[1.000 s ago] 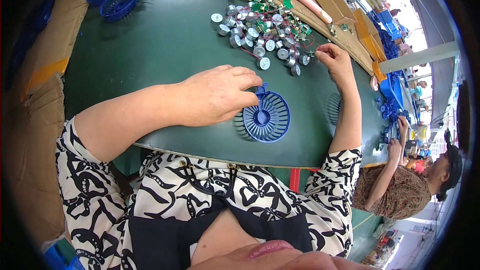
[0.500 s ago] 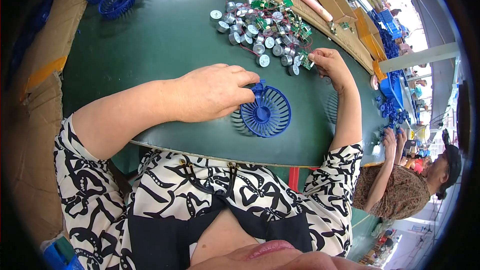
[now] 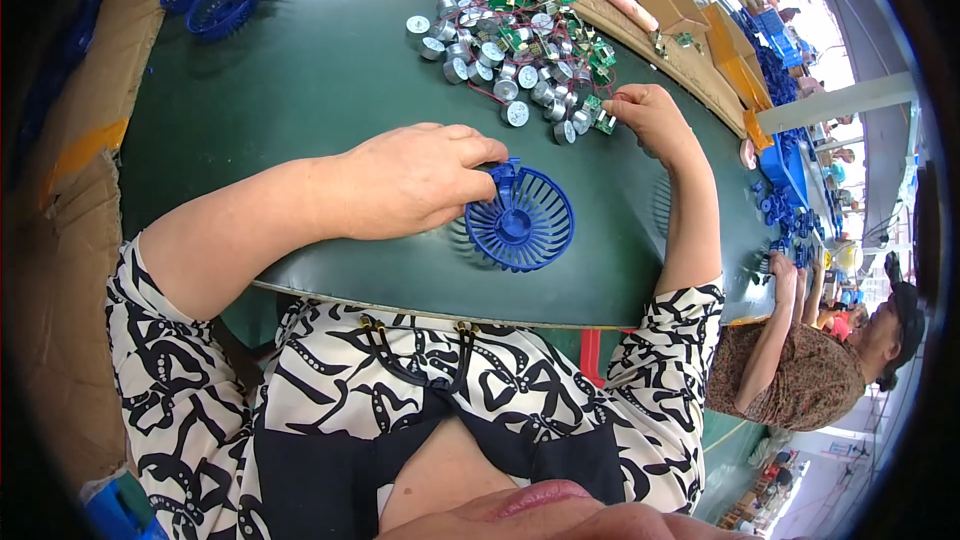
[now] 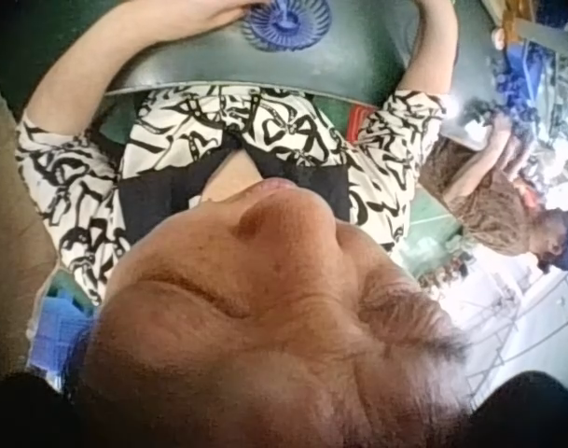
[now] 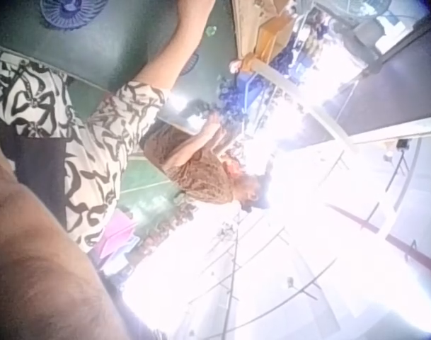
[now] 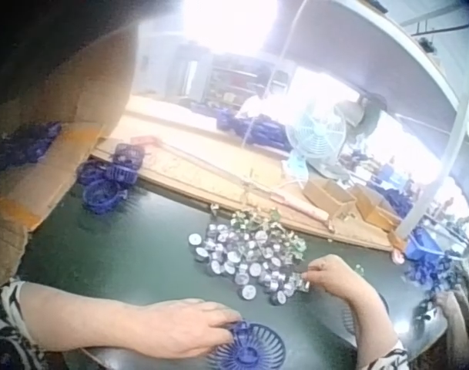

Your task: The person assembles mini fans by picking up motor units wired to circuit boards and pressing them into the centers of plastic fan grilles by hand.

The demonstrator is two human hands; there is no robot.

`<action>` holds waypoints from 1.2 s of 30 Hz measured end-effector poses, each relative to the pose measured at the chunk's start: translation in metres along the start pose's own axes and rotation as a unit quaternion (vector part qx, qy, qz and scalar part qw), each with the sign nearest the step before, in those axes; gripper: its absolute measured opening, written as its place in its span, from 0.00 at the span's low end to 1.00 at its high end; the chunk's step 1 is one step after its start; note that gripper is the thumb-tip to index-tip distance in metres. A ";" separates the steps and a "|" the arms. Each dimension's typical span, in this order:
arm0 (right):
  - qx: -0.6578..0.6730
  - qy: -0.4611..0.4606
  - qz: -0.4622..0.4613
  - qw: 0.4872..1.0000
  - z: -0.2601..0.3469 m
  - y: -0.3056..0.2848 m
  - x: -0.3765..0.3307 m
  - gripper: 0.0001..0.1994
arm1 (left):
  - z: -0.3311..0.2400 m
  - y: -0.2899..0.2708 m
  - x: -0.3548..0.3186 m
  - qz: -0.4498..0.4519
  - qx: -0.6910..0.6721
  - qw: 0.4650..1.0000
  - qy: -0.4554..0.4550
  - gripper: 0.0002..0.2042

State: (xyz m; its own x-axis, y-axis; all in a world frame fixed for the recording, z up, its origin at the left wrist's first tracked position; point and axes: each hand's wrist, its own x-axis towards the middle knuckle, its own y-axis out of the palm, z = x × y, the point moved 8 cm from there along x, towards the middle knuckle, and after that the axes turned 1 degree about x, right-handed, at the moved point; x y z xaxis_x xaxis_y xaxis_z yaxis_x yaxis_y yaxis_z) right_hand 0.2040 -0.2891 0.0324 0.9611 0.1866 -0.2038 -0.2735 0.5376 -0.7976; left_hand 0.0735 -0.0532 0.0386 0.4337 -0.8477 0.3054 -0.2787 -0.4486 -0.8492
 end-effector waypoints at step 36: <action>-0.010 -0.244 0.012 0.970 0.089 0.062 -0.103 0.32 | -0.042 0.011 -0.006 0.035 -0.008 0.993 0.114 0.14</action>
State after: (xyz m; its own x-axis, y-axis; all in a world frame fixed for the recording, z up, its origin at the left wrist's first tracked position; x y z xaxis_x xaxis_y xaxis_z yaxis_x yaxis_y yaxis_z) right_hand 0.0840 -0.2020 0.0540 0.8207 0.5675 0.0667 -0.2899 0.5141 -0.8073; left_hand 0.0322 -0.0647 0.0456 0.2082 -0.9181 0.3371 -0.3161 -0.3894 -0.8652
